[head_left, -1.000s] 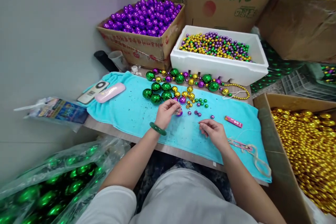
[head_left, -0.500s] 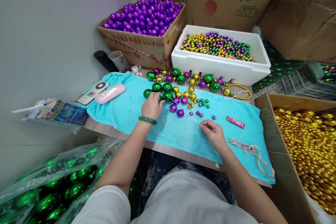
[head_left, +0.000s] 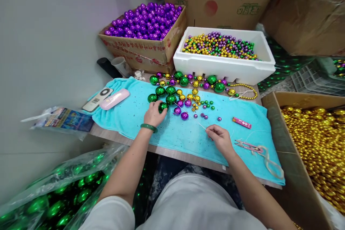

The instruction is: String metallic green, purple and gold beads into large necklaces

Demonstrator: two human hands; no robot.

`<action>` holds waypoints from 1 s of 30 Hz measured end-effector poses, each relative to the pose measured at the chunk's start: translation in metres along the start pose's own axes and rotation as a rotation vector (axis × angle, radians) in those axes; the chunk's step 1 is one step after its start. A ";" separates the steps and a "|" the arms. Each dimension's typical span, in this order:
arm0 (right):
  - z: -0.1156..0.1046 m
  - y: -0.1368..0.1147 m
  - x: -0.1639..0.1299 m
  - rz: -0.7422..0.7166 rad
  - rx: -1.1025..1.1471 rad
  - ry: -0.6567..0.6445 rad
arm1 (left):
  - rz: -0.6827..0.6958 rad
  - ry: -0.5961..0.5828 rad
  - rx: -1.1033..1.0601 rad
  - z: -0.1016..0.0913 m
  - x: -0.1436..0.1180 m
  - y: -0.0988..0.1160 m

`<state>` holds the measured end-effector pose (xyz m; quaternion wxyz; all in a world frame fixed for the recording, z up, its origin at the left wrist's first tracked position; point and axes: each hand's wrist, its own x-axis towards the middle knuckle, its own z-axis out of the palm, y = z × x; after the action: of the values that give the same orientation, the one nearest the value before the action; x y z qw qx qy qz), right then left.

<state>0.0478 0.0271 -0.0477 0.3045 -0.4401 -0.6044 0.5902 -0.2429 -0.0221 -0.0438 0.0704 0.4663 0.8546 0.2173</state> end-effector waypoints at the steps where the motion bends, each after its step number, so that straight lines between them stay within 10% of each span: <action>1: 0.000 0.000 0.000 0.003 -0.005 -0.004 | 0.026 -0.023 -0.003 0.003 -0.001 0.000; 5: 0.002 0.001 -0.003 -0.004 -0.010 -0.008 | 0.076 0.025 -0.169 0.015 0.000 0.002; 9: -0.002 0.000 -0.009 -0.029 0.014 0.016 | -0.143 0.081 -0.798 0.009 -0.002 0.002; 15: -0.002 -0.005 -0.015 -0.023 0.029 -0.005 | -0.503 -0.300 -1.753 -0.023 -0.012 0.011; 30: -0.003 -0.001 -0.022 -0.073 -0.031 -0.019 | -0.573 -0.346 -1.895 -0.027 -0.025 0.043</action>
<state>0.0599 0.0088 -0.0432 0.3133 -0.4164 -0.6320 0.5735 -0.2044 -0.0306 -0.0031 0.5855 0.0196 0.3872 0.7120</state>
